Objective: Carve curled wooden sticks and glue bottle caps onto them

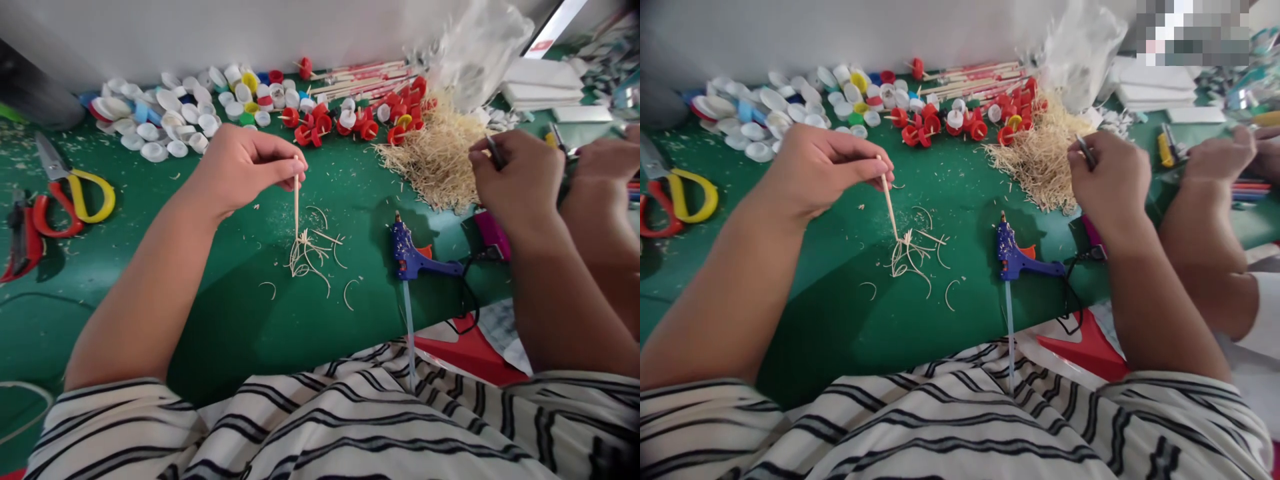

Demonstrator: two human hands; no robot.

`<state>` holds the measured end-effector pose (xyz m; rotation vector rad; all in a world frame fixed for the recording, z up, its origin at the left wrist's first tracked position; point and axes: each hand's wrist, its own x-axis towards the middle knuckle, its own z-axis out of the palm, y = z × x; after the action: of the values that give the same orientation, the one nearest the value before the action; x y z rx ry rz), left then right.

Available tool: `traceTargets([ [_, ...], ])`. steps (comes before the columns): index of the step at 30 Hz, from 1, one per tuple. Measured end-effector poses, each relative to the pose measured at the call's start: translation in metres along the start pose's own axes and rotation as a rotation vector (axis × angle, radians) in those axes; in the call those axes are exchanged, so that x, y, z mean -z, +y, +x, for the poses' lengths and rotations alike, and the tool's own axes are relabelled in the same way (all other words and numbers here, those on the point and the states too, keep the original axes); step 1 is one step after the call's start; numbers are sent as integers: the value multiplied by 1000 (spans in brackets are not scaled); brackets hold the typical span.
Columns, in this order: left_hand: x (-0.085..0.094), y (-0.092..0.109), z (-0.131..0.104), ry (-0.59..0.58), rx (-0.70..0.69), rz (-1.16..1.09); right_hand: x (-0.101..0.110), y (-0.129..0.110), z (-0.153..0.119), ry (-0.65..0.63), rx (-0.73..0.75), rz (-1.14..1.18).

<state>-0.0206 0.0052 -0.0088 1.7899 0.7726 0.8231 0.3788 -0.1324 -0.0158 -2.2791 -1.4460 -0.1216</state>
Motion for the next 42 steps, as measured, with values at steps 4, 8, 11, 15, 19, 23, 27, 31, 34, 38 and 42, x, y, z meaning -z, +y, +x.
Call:
traceTargets([
  [4, 3, 11, -1, 56, -88, -58, 11, -25, -22, 146, 62, 52],
  [8, 4, 15, -2, 49, -110, -123, 24, -73, -54, -66, 159, 266],
  [11, 3, 15, -2, 42, -160, -170, 17, -113, -70, -307, 236, 432],
  [15, 4, 21, -3, 24, -191, -202, -13, -154, -78, -579, 359, 599],
  [19, 6, 32, -7, 33, -148, -146, -35, -171, -79, -653, 401, 658],
  [23, 8, 35, -8, 58, -150, -118, -41, -172, -78, -650, 358, 674],
  [27, 7, 29, -7, 57, -108, -56, -46, -169, -78, -687, 288, 745],
  [31, 5, 24, -6, 56, -82, -7, -51, -167, -77, -698, 288, 775],
  [34, 4, 24, -6, 56, -86, -66, -57, -162, -75, -733, 266, 886],
  [38, 6, 23, -4, 100, -75, -84, -69, -156, -74, -779, 169, 1188],
  [42, 3, 21, 0, 194, -72, -86, -72, -158, -77, -763, 116, 1407],
])
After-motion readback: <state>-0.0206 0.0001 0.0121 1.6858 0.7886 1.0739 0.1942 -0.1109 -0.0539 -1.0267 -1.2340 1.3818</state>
